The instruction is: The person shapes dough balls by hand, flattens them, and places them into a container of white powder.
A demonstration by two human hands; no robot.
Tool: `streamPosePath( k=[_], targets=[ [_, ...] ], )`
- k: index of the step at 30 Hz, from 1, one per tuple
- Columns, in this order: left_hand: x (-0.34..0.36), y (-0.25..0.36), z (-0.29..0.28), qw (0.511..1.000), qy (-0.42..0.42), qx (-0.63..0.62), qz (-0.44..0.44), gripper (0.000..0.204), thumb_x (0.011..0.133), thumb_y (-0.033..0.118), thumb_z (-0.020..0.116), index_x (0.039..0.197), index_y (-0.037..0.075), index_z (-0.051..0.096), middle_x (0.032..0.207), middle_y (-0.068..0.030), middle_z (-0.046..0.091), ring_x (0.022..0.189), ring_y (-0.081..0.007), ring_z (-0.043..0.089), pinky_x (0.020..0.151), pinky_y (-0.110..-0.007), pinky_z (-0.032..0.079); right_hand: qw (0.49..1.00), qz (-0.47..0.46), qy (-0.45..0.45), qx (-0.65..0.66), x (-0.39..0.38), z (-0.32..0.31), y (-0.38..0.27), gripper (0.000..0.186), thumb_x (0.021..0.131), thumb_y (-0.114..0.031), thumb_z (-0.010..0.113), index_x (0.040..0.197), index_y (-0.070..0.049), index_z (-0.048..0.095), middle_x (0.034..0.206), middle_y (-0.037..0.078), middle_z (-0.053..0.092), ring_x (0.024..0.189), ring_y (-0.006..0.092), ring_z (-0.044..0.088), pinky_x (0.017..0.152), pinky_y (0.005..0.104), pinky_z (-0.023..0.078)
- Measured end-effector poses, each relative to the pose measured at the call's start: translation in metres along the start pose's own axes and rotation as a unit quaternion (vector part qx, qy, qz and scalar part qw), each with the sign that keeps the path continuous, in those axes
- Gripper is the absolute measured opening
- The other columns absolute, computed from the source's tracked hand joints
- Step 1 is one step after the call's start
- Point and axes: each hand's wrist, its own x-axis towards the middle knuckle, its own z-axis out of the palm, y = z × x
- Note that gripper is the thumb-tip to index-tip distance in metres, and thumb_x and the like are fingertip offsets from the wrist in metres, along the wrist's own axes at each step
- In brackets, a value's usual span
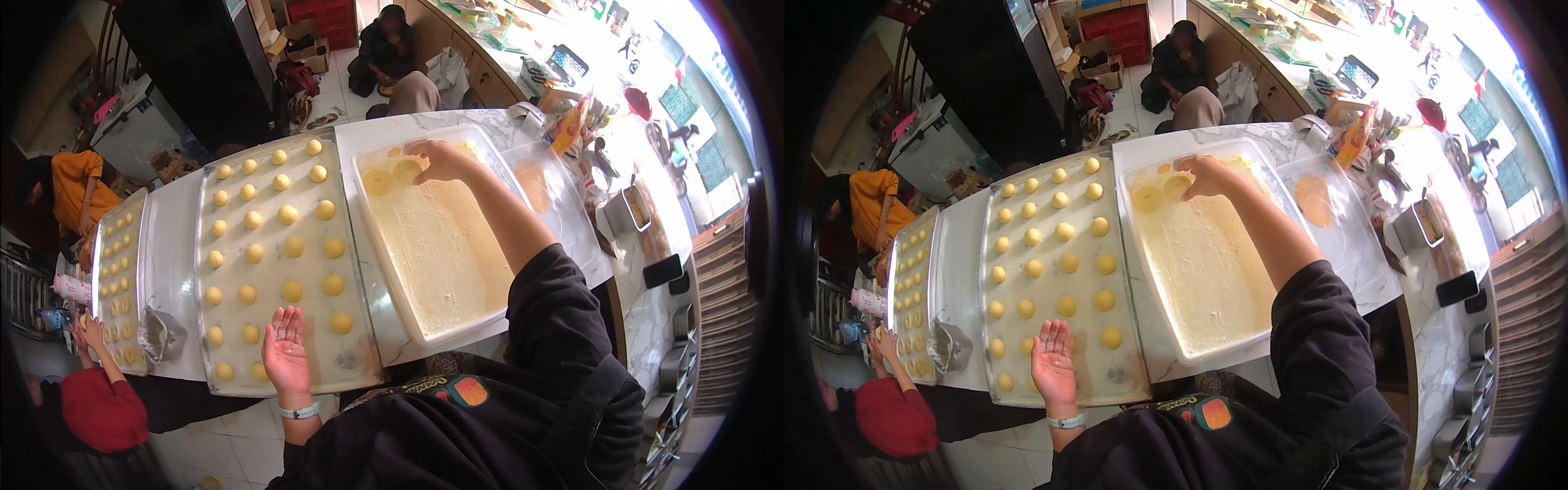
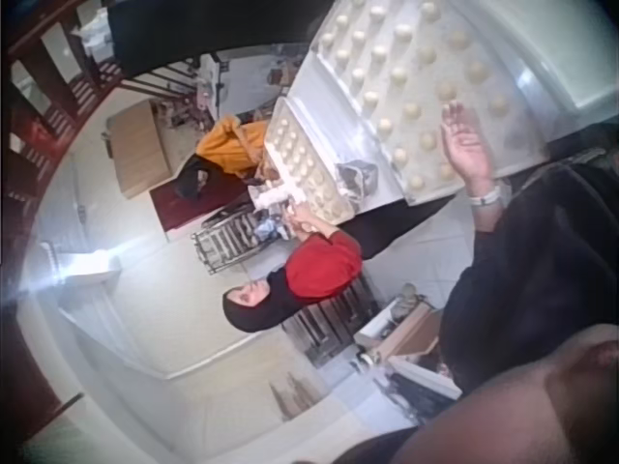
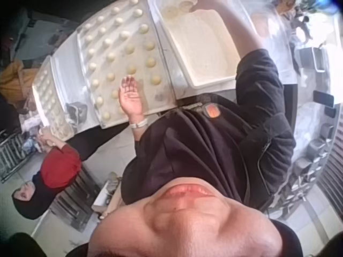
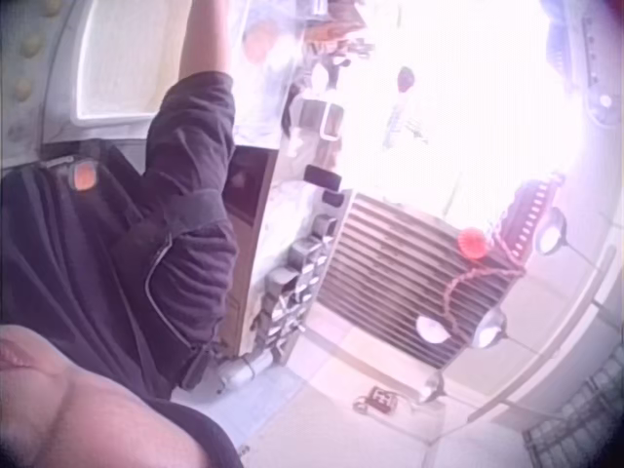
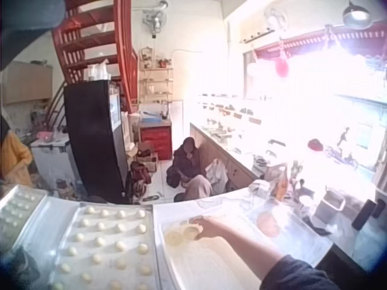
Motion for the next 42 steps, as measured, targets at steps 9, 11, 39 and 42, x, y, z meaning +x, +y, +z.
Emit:
streamPosePath(
  k=[9, 11, 39, 42],
  targets=[
    [0.004, -0.005, -0.003, 1.000, 0.012, 0.015, -0.012, 0.038, 0.096, 0.025, 0.039, 0.117, -0.004, 0.050, 0.117, -0.0170, 0.056, 0.114, -0.0273, 0.051, 0.105, -0.038, 0.035, 0.997, 0.039, -0.058, 0.032, 0.004, 0.003, -0.019, 0.065, 0.061, -0.026, 0.079, 0.118, -0.007, 0.055, 0.118, 0.015, 0.055, 0.114, 0.0304, 0.047, 0.096, 0.0370, 0.038],
    [0.005, -0.007, -0.002, 1.000, 0.006, 0.016, -0.011, 0.038, 0.096, 0.025, 0.039, 0.117, -0.004, 0.050, 0.118, -0.0170, 0.056, 0.114, -0.0272, 0.051, 0.104, -0.038, 0.035, 0.998, -0.043, -0.014, -0.038, 0.006, 0.008, -0.006, 0.063, 0.063, -0.028, 0.078, 0.119, -0.010, 0.055, 0.120, 0.015, 0.053, 0.115, 0.0308, 0.046, 0.098, 0.0373, 0.036],
    [-0.019, 0.095, -0.061, 0.948, 0.265, 0.031, 0.176, 0.047, 0.096, 0.030, 0.039, 0.123, -0.009, 0.043, 0.125, -0.0179, 0.049, 0.119, -0.0264, 0.046, 0.107, -0.037, 0.032, 0.927, -0.365, -0.080, 0.015, -0.126, 0.144, -0.293, 0.047, 0.090, -0.033, 0.048, 0.122, 0.000, 0.048, 0.127, 0.015, 0.049, 0.120, 0.0287, 0.044, 0.102, 0.0399, 0.033],
    [-0.033, 0.115, -0.077, 0.947, 0.263, 0.021, 0.185, 0.045, 0.095, 0.028, 0.039, 0.122, -0.008, 0.044, 0.124, -0.0182, 0.049, 0.118, -0.0268, 0.047, 0.106, -0.036, 0.033, 0.929, -0.364, -0.055, -0.030, -0.127, 0.201, -0.291, 0.056, 0.091, -0.039, 0.044, 0.129, 0.001, 0.040, 0.136, 0.016, 0.039, 0.130, 0.0275, 0.033, 0.108, 0.0437, 0.023]
  ],
)
